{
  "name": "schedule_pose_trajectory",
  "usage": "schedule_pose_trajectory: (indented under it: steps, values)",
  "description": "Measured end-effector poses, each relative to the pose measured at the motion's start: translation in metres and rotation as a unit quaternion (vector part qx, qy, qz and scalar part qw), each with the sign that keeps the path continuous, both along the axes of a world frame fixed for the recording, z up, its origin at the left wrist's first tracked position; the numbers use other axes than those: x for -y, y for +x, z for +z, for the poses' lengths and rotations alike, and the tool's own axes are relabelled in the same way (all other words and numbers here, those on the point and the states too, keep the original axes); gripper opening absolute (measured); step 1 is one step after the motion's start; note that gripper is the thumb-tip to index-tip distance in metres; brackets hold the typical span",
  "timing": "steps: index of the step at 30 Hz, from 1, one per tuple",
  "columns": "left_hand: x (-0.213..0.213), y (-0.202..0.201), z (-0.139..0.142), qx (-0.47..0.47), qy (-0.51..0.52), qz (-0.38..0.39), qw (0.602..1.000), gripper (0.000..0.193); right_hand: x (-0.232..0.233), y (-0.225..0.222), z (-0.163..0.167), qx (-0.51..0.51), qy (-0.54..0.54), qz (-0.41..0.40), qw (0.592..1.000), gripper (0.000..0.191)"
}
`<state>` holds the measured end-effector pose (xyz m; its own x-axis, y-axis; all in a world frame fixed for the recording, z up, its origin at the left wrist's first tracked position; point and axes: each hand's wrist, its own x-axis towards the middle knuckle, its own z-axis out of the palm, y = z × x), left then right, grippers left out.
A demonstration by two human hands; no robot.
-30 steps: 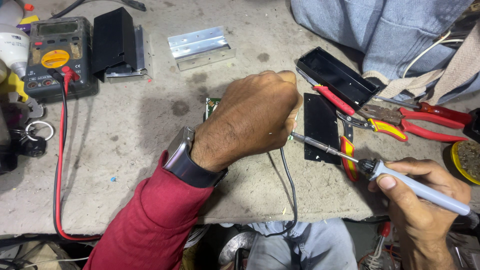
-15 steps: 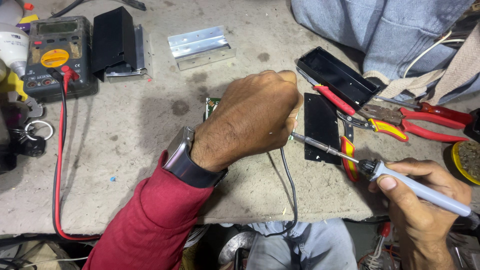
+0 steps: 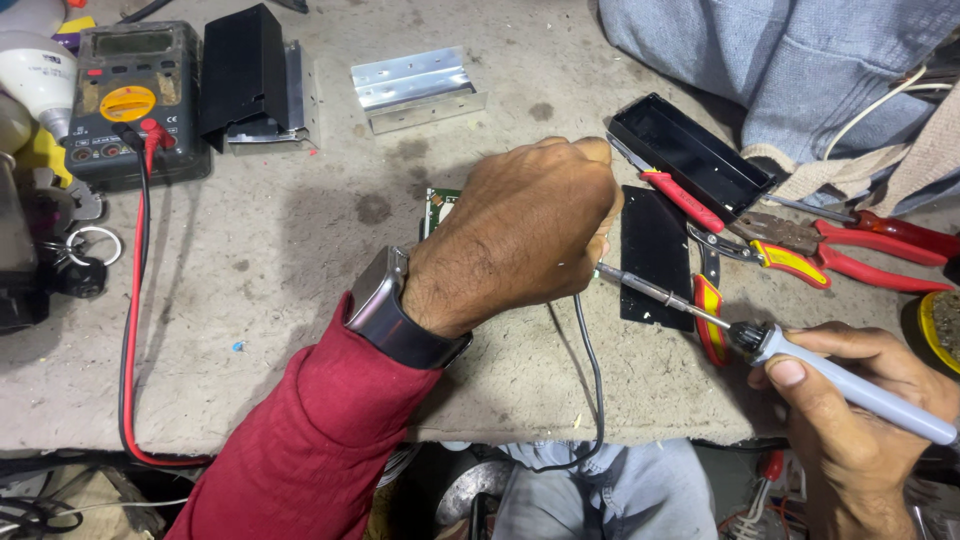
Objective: The person uses a soldering iron to work on a small circuit board, then places the board into a black plastic housing and closes it with a metal cover. The person handles the board, housing, and cover by hand while assembling the unit on a cluttered workbench.
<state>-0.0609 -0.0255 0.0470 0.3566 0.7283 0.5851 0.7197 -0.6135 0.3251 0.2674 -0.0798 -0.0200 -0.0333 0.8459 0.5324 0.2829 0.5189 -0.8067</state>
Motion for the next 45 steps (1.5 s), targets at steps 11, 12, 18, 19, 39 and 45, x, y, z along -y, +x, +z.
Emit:
schedule_pose_trajectory:
  steps: [11, 12, 18, 19, 39, 45]
  values:
    - [-0.004, -0.006, 0.003, 0.022, -0.072, -0.018, 0.997, 0.009, 0.001, -0.001, 0.0, 0.012, -0.002, -0.009, 1.0, 0.017]
    - [-0.004, -0.006, 0.003, 0.03, -0.053, -0.025, 0.998, 0.008, 0.002, -0.001, 0.001, 0.012, -0.004, -0.012, 1.0, 0.017]
    - [-0.004, -0.011, -0.001, 0.048, -0.034, -0.029, 0.998, 0.009, 0.001, 0.0, 0.0, -0.009, -0.016, 0.001, 1.0, 0.018]
    - [-0.004, -0.011, -0.002, 0.057, -0.023, -0.034, 0.998, 0.009, 0.001, 0.001, 0.0, -0.011, -0.017, 0.003, 1.0, 0.018]
    - [-0.005, -0.016, 0.015, 0.057, -0.154, -0.041, 0.986, 0.01, -0.007, 0.027, -0.014, -0.207, -0.034, 0.078, 0.975, 0.015]
    - [-0.009, -0.027, 0.02, 0.153, -0.134, -0.094, 0.975, 0.013, -0.008, 0.029, -0.019, -0.245, -0.023, 0.069, 0.967, 0.016]
